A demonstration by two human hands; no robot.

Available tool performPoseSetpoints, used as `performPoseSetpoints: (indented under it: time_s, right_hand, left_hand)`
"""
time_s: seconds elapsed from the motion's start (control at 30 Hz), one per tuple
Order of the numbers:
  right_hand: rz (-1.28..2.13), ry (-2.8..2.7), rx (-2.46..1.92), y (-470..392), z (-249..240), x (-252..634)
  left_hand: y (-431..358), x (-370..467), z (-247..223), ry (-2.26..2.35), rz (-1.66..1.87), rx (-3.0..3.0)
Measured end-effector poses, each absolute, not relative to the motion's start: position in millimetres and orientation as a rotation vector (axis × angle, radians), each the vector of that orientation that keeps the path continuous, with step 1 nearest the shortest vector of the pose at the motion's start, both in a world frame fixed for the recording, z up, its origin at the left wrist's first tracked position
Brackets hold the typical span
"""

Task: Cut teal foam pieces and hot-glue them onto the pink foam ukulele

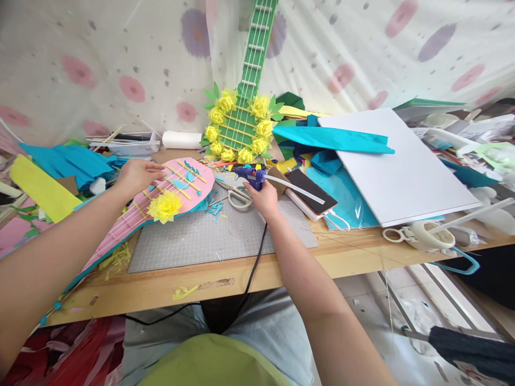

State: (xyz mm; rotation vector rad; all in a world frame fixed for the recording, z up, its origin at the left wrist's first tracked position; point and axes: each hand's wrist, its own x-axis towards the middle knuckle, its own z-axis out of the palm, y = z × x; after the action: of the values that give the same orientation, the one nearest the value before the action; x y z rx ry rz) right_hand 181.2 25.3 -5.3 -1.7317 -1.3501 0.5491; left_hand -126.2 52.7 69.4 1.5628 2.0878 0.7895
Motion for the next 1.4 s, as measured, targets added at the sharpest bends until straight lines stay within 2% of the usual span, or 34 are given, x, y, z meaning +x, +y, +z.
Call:
performPoseSetpoints:
  time_s: [0.2, 0.4, 0.57, 0.77, 1.03, 1.4]
  right_hand:
    - [0.618, -1.280, -1.581, 26, -9, 182]
    - [0.975, -1.323, -1.254, 16, -3, 176]
    - [1.083, -1.439, -1.167, 11, 0, 171]
    - [1.023, -1.525, -1.206, 11, -2, 168]
    - [0.892, -1.690, -1.243, 16, -17, 167]
    - [0.887, -1.709, -1.171, 20, -24, 169]
  left_hand:
    - [47, -112, 77, 1.886, 0.976, 1.360]
    - [36, -84, 82, 1.762, 0.823, 1.661]
    - [33, -67, 73, 1.645, 0.710, 1.824]
    - [26, -59, 70, 1.854, 0.629, 2.026]
    - [23, -55, 66, 1.805, 0.615, 1.922]
    - [23, -52, 70, 1.826, 0.593, 1.943]
